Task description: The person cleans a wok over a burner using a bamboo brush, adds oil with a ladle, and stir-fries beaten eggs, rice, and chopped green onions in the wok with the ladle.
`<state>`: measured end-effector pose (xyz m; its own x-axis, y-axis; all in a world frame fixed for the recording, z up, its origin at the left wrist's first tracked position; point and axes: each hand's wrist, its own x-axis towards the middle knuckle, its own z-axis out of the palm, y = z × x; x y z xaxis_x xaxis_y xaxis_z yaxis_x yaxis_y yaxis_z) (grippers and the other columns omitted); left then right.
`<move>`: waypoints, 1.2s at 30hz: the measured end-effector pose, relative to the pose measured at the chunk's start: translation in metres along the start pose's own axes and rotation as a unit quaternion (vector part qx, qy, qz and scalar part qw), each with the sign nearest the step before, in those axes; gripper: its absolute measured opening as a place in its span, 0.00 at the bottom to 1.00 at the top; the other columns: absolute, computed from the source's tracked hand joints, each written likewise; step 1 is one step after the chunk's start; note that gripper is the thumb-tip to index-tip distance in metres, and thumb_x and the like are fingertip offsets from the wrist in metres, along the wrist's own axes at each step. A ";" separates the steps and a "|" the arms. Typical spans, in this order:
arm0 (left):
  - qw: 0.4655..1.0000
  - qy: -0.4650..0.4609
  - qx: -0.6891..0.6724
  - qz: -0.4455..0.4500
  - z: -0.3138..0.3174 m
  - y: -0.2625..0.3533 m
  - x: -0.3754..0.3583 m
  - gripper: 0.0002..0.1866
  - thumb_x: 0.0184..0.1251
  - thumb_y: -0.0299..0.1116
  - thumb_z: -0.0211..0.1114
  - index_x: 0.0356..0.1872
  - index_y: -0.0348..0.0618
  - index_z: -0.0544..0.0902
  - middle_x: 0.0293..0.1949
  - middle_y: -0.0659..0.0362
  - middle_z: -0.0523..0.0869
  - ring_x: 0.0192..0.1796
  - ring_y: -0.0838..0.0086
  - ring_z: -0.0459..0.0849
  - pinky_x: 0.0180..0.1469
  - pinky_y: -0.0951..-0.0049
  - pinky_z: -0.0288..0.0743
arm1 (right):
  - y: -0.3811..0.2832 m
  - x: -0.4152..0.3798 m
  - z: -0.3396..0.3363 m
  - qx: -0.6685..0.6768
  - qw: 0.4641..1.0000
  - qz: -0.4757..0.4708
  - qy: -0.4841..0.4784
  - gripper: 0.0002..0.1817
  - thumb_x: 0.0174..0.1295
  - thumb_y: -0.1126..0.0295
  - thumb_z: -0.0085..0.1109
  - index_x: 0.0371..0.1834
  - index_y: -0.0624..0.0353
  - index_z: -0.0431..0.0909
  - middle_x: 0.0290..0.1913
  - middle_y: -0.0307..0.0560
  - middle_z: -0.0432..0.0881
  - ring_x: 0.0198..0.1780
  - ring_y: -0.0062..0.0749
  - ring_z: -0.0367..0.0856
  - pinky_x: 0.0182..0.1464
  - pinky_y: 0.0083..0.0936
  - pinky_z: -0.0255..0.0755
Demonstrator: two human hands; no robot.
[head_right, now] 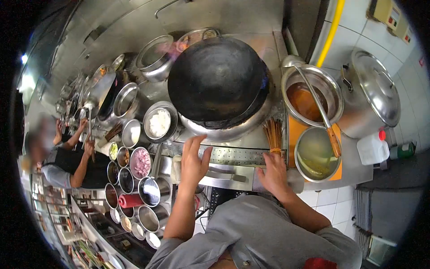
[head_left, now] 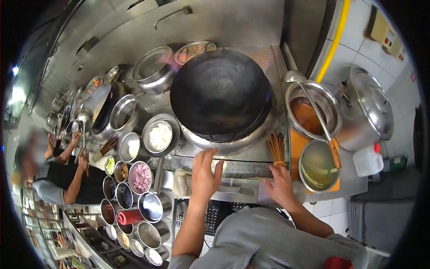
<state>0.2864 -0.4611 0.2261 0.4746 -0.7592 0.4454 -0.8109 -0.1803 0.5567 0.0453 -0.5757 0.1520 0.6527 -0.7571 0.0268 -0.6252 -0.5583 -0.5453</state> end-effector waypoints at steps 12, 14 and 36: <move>0.996 -0.069 0.011 0.052 0.063 -0.046 0.051 0.07 0.64 0.33 0.68 0.34 0.39 0.84 0.33 0.50 0.83 0.39 0.51 0.80 0.43 0.53 0.74 | 0.024 0.020 0.005 -0.004 0.965 0.252 -0.075 0.36 0.57 0.70 0.66 0.70 0.61 0.63 0.60 0.61 0.77 0.58 0.55 0.78 0.60 0.46 0.73; 0.997 -0.051 -0.016 0.048 0.060 -0.046 0.049 0.08 0.64 0.32 0.69 0.34 0.37 0.84 0.32 0.47 0.83 0.38 0.49 0.79 0.43 0.52 0.73 | 0.006 0.016 -0.012 0.095 0.979 0.175 0.032 0.36 0.59 0.73 0.64 0.72 0.58 0.61 0.57 0.55 0.79 0.55 0.47 0.80 0.57 0.41 0.75; 0.972 -0.055 -0.168 -0.157 -0.146 -0.058 -0.078 0.12 0.59 0.22 0.70 0.45 0.36 0.85 0.42 0.48 0.87 0.44 0.54 0.86 0.48 0.63 0.79 | -0.110 0.352 0.020 -0.094 0.975 0.187 0.070 0.39 0.66 0.56 0.58 0.77 0.57 0.57 0.47 0.66 0.86 0.49 0.59 0.86 0.53 0.48 0.79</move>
<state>0.3469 -0.3000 0.2613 0.6263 -0.7653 0.1482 -0.4655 -0.2147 0.8586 0.3519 -0.7738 0.2047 0.3079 -0.9511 -0.0229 -0.8844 -0.2773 -0.3754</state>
